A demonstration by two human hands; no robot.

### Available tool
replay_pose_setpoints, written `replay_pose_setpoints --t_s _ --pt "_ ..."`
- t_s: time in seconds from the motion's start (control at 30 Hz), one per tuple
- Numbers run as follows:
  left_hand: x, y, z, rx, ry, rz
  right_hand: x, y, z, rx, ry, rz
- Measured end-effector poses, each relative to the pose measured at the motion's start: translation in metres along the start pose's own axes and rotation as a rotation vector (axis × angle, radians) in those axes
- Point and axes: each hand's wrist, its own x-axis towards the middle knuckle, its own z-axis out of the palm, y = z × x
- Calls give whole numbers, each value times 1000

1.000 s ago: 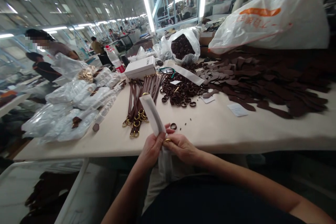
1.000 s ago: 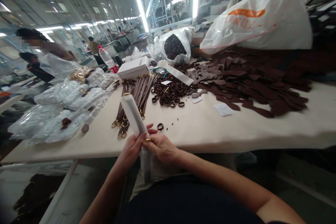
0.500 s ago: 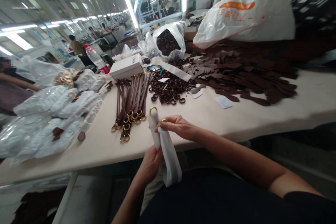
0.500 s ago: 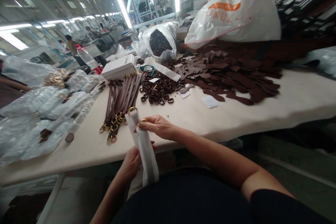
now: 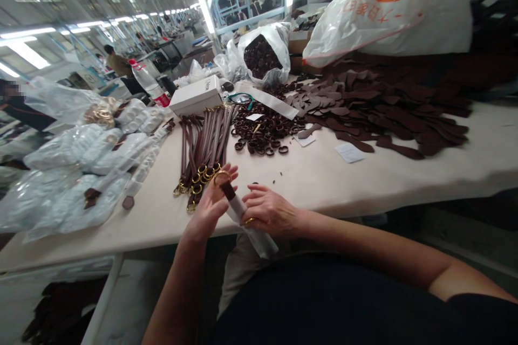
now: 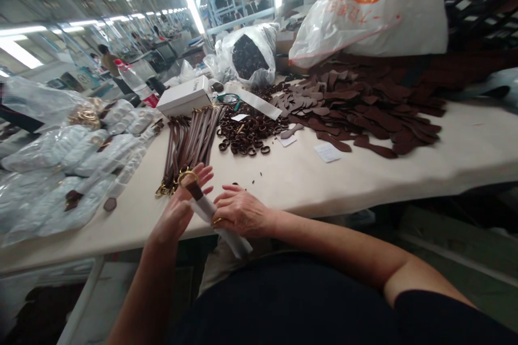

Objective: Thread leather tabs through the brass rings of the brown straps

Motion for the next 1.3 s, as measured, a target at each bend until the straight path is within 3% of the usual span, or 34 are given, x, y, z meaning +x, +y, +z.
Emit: replay_pose_setpoints --t_s 0.1,0.2,0.27,0.37,0.47,0.57,0.73,0.87,1.07,1.17,1.3 --pt "12 10 17 115 6 -47 -6 -5 19 -87 -10 -7" --pt "14 9 29 -86 153 -108 -20 -8 31 -120 -29 44" --pt "12 3 31 -203 225 -83 -30 -9 31 -107 -103 70" --pt "6 -8 31 -139 179 -100 -40 -13 20 -109 -165 74" --pt "-2 -15 39 -9 117 -157 -41 -18 -1 -219 -14 74" --pt "-5 -14 53 -29 163 -125 -40 -23 -19 -333 174 112" --pt "-6 -21 70 -103 168 -190 -42 -34 -36 -378 256 217" --pt "-14 -37 81 -214 70 -374 -39 -36 -47 -114 293 409" --pt "-21 -41 92 -237 -161 -490 -37 -10 -60 696 418 846" --pt "-18 -38 88 -232 -200 -529 -40 5 -60 868 455 942" --pt "-11 -35 80 -262 -216 -621 -42 16 -55 1075 402 1046"
